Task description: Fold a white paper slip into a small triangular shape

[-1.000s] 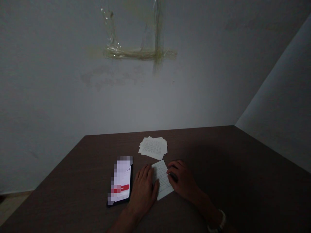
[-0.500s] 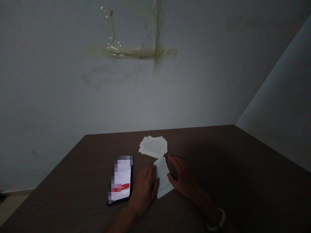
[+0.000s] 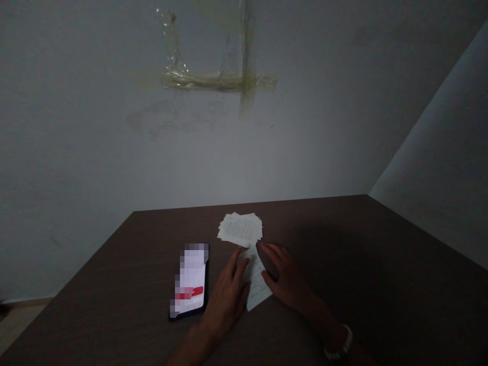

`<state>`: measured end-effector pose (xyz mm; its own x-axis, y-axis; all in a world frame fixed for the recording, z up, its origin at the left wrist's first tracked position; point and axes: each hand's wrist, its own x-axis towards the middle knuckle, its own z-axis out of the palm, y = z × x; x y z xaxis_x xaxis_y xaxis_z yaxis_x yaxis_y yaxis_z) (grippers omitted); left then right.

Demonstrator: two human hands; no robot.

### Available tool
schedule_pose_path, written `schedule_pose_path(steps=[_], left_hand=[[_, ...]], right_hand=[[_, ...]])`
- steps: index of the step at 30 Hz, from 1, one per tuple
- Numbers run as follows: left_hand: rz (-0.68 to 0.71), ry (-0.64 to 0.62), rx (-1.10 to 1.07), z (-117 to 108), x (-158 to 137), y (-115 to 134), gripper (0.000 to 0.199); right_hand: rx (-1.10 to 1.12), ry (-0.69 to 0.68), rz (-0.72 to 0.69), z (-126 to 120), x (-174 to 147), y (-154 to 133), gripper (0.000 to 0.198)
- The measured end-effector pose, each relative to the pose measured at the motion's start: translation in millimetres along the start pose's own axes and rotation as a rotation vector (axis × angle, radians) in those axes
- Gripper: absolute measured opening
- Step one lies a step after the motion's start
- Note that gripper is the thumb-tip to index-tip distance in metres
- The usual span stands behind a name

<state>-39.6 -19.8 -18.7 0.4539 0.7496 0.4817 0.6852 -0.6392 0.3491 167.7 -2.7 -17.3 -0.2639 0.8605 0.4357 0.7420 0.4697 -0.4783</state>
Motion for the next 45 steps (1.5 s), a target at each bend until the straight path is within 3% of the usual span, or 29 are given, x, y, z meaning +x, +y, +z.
schedule_pose_path(steps=[8, 17, 23, 28, 34, 45], left_hand=[[0.004, -0.078, -0.084, -1, -3, -1, 0.066], [0.089, -0.141, -0.078, -9, -2, 5, 0.05], [0.126, -0.181, -0.077, -7, -4, 3, 0.065], [0.096, -0.187, -0.093, -5, -4, 1, 0.055], [0.089, -0.196, -0.122, -9, -3, 5, 0.046], [0.089, -0.221, -0.156, -15, 2, 10, 0.038]], right_hand=[[0.017, 0.027, -0.007, 1, 0, 0, 0.065], [0.051, 0.078, 0.013, 4, 0, 3, 0.059], [0.13, 0.122, 0.029, 5, 2, 7, 0.038], [0.198, 0.148, 0.076, 4, 2, 11, 0.036], [0.185, 0.082, 0.023, -1, 1, 6, 0.036], [0.135, 0.101, 0.059, 1, 3, 7, 0.013]])
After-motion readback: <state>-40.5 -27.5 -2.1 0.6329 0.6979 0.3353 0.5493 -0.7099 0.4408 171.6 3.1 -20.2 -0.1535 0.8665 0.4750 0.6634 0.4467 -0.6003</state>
